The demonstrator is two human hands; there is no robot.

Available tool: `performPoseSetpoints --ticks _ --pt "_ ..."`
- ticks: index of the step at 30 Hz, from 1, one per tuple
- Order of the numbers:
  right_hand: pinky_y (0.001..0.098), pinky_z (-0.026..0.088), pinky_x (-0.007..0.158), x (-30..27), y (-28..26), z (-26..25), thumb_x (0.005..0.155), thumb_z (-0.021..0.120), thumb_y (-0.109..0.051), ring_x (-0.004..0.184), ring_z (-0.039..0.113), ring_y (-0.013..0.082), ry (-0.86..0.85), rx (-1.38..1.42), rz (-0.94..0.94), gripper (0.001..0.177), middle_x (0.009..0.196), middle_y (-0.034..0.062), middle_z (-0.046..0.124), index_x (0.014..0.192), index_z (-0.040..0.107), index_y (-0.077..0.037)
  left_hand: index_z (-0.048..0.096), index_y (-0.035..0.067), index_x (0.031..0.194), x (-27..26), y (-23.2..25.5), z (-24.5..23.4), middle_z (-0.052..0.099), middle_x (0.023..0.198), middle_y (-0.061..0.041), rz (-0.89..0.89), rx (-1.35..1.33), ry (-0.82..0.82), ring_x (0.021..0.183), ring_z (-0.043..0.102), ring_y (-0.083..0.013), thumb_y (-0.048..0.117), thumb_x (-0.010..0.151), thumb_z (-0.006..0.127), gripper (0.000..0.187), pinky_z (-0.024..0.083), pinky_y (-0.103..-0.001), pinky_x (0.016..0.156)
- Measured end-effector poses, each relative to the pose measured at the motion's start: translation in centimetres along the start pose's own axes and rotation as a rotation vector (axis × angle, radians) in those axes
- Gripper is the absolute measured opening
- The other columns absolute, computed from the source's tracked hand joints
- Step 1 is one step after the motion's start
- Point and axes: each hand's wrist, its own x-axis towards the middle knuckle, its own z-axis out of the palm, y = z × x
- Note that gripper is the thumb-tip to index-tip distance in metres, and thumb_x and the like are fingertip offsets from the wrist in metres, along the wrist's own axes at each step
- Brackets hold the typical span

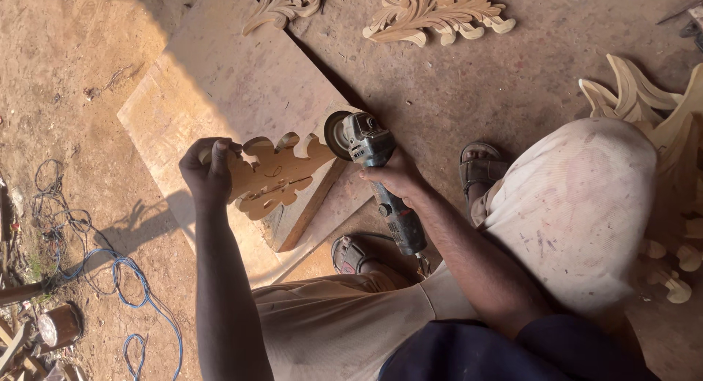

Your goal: The person uses an angle grinder to carve and smooth a decorative wooden piece. They hold the wood with one hand and operate the grinder with the other, repeatedly adjusting the wood's position to shape its edges and surfaces.

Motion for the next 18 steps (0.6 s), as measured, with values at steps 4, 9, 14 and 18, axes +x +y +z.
performPoseSetpoints --ticks 4,9,14,18 --pt "0.0344 0.059 0.068 -0.4 -1.6 0.1 0.07 0.085 -0.014 0.078 0.066 0.0136 -0.021 0.004 -0.044 0.035 0.087 0.0012 0.067 0.099 0.065 -0.011 0.07 0.001 0.102 -2.5 -4.3 -1.0 0.076 0.09 -0.01 -0.057 0.013 0.137 0.084 0.074 -0.0171 0.028 0.106 0.07 0.027 0.061 -0.032 0.083" --pt "0.0348 0.06 0.07 -2.1 -3.7 1.3 0.068 0.083 -0.016 0.08 0.068 0.0132 0.025 -0.075 0.072 0.036 0.088 0.0 0.069 0.1 0.067 -0.013 0.07 -0.002 0.102 -3.6 -4.8 -1.3 0.075 0.091 -0.013 -0.009 0.007 0.137 0.087 0.073 -0.0207 0.028 0.107 0.069 0.031 0.06 -0.035 0.085" --pt "0.0338 0.059 0.071 -2.5 -5.3 1.6 0.068 0.083 -0.017 0.08 0.066 0.0123 0.011 -0.036 -0.025 0.041 0.088 -0.0007 0.066 0.104 0.064 -0.012 0.066 -0.002 0.097 -3.7 -1.5 -3.6 0.073 0.085 -0.013 0.027 -0.047 0.321 0.076 0.071 -0.0221 0.032 0.11 0.063 0.037 0.062 -0.035 0.074" --pt "0.0337 0.057 0.068 -2.7 -6.3 0.9 0.069 0.083 -0.016 0.077 0.065 0.0132 -0.008 0.059 -0.038 0.039 0.087 0.0008 0.066 0.104 0.066 -0.011 0.064 -0.001 0.098 -4.4 -0.9 -4.2 0.072 0.084 -0.013 -0.014 -0.194 0.514 0.075 0.071 -0.0223 0.03 0.111 0.058 0.035 0.059 -0.034 0.068"
